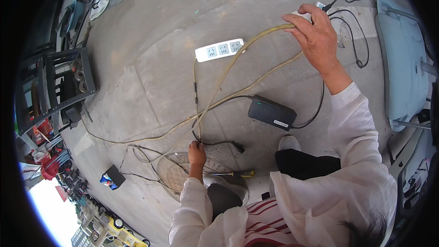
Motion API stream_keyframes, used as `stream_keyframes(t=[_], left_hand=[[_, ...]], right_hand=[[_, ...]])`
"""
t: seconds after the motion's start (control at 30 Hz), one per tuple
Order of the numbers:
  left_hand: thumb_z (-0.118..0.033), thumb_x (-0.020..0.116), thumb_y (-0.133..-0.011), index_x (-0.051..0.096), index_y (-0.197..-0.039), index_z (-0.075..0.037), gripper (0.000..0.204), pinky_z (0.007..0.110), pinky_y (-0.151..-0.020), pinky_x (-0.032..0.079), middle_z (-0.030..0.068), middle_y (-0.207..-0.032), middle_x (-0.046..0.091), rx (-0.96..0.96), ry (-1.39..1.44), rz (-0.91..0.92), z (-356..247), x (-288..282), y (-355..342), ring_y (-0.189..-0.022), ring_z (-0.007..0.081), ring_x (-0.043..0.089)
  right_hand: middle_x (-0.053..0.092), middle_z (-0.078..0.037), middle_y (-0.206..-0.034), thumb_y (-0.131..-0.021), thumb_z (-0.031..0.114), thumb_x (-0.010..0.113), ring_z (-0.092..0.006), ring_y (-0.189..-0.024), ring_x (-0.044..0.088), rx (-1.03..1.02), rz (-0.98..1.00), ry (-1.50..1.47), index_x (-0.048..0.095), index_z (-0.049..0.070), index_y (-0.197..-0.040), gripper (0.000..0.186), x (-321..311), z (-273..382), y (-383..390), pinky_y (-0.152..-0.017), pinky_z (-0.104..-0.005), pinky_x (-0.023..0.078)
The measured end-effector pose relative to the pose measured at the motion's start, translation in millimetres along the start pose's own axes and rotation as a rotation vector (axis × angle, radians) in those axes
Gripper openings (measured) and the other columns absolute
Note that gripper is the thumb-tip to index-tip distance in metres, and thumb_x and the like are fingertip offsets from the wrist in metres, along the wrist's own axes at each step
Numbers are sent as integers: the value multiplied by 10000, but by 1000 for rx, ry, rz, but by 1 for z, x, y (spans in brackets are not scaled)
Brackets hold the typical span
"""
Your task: The person uses a screwdriver to open a white power strip, adjusts internal wires, and closes the casing. They then plug the power strip into another outlet and connect a black power adapter to test the connection.
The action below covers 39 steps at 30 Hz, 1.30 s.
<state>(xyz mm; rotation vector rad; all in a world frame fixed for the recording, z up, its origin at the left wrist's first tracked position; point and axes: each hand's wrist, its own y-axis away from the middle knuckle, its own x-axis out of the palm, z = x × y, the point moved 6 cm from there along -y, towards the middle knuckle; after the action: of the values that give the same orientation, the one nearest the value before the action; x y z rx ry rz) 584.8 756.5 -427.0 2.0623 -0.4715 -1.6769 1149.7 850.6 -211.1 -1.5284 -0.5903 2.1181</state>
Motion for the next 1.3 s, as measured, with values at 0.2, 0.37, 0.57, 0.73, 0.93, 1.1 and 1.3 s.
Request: stream_keyframes(t=[0.2,0.37,0.57,0.73,0.93,1.1,1.3], left_hand=[[-155,532,-991,542,-1045,-19,146,333,-736,518,101,-906,590,-8,613,-111,-50,-120,-65,-805,183,610],[-162,607,-932,553,-1286,-31,382,415,-934,463,196,-1201,577,189,176,-122,-87,-159,-45,-1049,308,568],[-69,584,-926,568,-1253,17,338,365,-1016,429,145,-1206,630,105,374,245,-118,-192,91,-1146,252,585],[-107,530,-982,553,-1259,16,304,339,-1039,381,102,-1170,623,-13,596,286,-99,-204,152,-1140,200,557],[-116,518,-993,547,-1268,14,305,329,-1031,380,91,-1142,619,-33,577,229,-89,-201,154,-1110,184,555],[-110,516,-990,554,-1263,14,302,328,-1033,381,94,-1162,619,-36,569,246,-88,-199,150,-1121,184,552],[-141,542,-984,559,-1264,11,319,332,-1029,390,103,-1172,628,-51,503,265,-93,-198,149,-1134,196,561]], right_hand=[[670,-35,-888,-982,237,602,-123,-754,592,616,-83,-595,671,67,-1069,203,19,-82,52,-664,-257,496],[667,-49,-877,-963,245,620,-103,-755,591,942,33,-567,647,37,-1081,241,28,-134,82,-686,-270,501],[704,-94,-936,-869,134,668,-153,-783,671,882,-7,-259,645,38,-1094,245,20,-195,133,-701,-303,529],[702,-96,-874,-885,85,608,-136,-657,656,1067,-62,-412,661,6,-1093,228,34,-207,138,-618,-274,541],[711,-100,-788,-875,148,640,-153,-607,671,1103,-3,-344,683,0,-1078,255,53,-214,130,-605,-269,548],[710,-103,-802,-884,188,667,-144,-606,677,1187,-22,-404,668,-29,-1111,313,63,-217,135,-595,-268,554],[707,-108,-833,-890,196,677,-132,-606,674,1178,-14,-414,654,-47,-1128,340,69,-215,134,-592,-269,557]])
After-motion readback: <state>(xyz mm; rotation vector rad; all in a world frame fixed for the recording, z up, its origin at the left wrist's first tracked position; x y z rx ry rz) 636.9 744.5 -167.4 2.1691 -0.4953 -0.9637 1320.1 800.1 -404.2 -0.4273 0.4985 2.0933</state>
